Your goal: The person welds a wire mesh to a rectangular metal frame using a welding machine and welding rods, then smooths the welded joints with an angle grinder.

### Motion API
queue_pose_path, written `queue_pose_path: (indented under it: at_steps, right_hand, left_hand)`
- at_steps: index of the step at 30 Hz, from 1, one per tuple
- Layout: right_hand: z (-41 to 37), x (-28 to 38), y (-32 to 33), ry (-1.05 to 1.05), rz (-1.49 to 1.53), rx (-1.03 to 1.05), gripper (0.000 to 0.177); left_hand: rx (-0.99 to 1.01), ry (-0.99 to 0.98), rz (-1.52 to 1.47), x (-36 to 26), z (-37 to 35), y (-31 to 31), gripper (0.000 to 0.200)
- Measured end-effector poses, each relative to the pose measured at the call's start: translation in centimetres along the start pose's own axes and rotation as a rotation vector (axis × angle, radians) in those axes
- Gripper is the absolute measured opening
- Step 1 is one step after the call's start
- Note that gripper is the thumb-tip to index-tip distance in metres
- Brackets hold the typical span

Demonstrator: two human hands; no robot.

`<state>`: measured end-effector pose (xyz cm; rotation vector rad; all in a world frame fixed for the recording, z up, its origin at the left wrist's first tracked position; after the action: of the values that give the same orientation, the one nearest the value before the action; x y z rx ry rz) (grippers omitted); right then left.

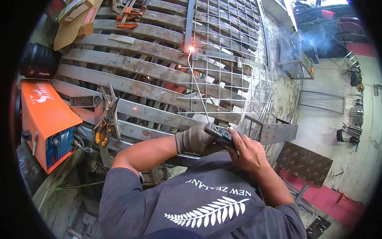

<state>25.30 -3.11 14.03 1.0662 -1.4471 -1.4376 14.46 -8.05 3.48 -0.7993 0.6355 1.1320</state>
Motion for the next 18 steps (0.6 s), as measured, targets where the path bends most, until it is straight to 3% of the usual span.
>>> queue_pose_path:
  at_steps: [3,4,7,12,18]
  right_hand:
    - [0.30,0.04,0.11,-0.004,0.032,0.010,0.072]
    - [0.39,0.06,0.13,-0.002,0.059,0.006,0.073]
    - [0.47,0.00,0.14,-0.012,0.116,0.015,0.074]
    - [0.13,-0.18,-0.12,-0.038,0.123,0.068,0.075]
    - [0.05,-0.33,-0.28,-0.016,0.114,-0.016,0.077]
  left_hand:
    - [0.021,0.100,0.086,1.01,-0.51,-0.18,0.030]
    - [0.045,0.037,0.242,0.53,-0.35,-0.47,0.032]
    - [0.052,0.140,0.117,0.35,-0.29,-0.02,0.033]
    - [0.019,0.072,0.116,0.42,-0.51,0.02,0.031]
    - [-0.014,0.034,0.065,0.53,-0.36,0.02,0.030]
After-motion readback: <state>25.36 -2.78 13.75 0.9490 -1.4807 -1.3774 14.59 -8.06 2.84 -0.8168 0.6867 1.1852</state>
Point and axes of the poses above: each hand's wrist, its own z-axis towards the middle knuckle, its own y-axis out of the back of the hand, x = y × z, the point moved 8 cm from there along z, towards the middle knuckle, and after that the axes turned 14 degrees about -z, right-handed, at the moved point
